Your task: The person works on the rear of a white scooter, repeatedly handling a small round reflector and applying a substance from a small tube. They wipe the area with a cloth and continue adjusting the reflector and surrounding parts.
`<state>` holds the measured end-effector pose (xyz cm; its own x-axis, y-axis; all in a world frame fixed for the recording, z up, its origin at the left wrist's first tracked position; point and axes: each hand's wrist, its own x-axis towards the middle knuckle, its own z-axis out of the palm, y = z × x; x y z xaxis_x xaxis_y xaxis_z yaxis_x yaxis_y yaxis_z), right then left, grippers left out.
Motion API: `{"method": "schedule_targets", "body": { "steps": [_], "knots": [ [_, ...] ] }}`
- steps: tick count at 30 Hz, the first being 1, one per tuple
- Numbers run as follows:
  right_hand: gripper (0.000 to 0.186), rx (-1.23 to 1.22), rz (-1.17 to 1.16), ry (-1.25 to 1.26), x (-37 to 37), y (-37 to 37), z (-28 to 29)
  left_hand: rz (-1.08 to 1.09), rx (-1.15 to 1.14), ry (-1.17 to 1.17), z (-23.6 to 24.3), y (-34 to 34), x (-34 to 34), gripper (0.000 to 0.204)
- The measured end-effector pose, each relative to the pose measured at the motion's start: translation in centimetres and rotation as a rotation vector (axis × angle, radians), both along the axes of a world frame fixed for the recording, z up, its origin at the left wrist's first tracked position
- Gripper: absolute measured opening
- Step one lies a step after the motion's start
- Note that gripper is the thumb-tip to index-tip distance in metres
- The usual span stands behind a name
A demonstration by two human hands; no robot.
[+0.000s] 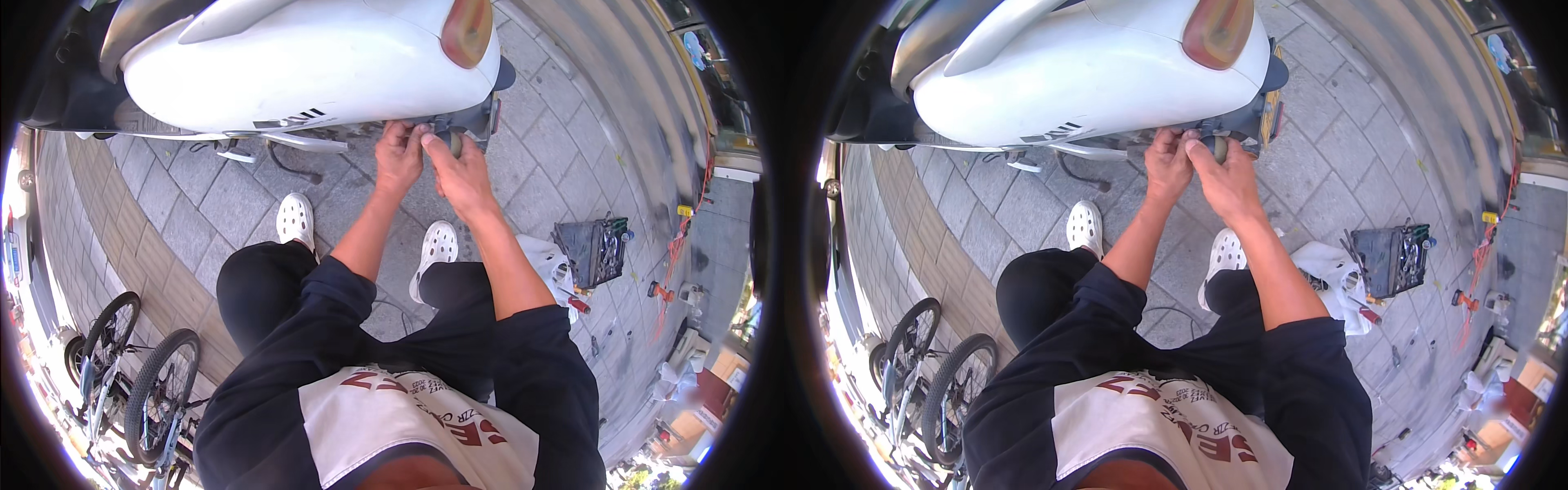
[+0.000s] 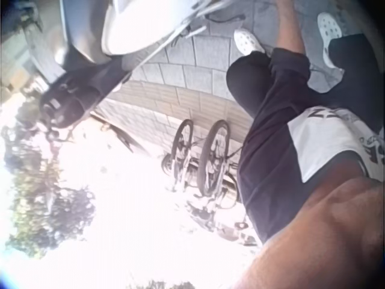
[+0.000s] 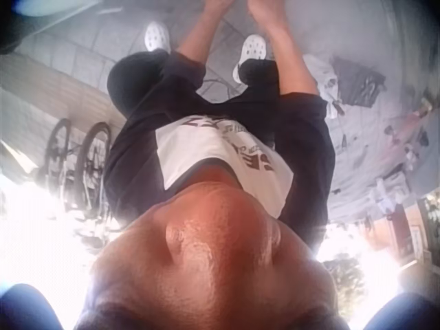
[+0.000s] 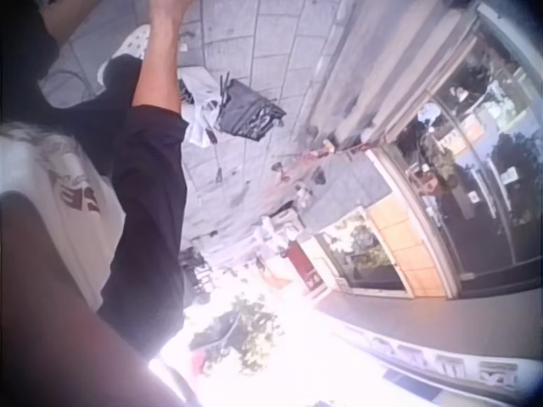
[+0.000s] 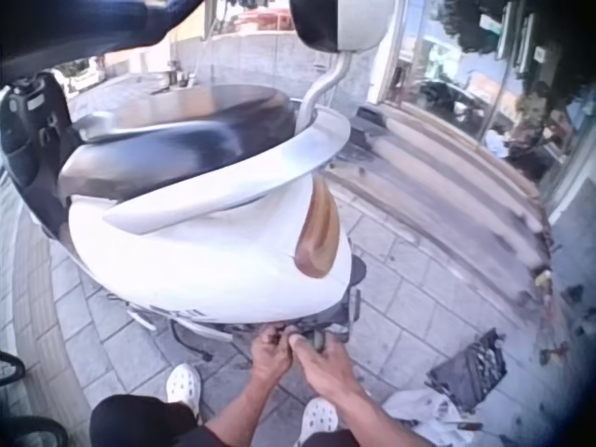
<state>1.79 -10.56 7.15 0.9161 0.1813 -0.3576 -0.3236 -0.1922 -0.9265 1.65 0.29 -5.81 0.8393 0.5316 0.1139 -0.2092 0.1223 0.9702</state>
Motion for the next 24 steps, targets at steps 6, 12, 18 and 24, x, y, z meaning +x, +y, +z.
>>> {"method": "schedule_targets", "body": {
  "steps": [6, 12, 18, 24],
  "knots": [
    [0.045, -0.050, -0.001, -0.085, -0.1, 0.1, -0.8, 0.105, 0.005, -0.069, -0.5, -1.4, 0.4, 0.010],
    [0.056, -0.120, 0.052, -0.045, 0.3, -0.8, -0.3, 0.097, -0.001, -0.023, -0.2, -1.4, 0.0, 0.012],
    [0.060, -0.182, 0.032, -0.123, -0.2, -0.2, 0.4, 0.110, 0.061, -0.033, 0.6, -1.2, -0.3, 0.009],
    [0.056, -0.191, 0.045, -0.147, 0.1, -0.5, 0.3, 0.118, 0.110, -0.048, 0.3, -0.8, 0.0, 0.011]
  ]
}}
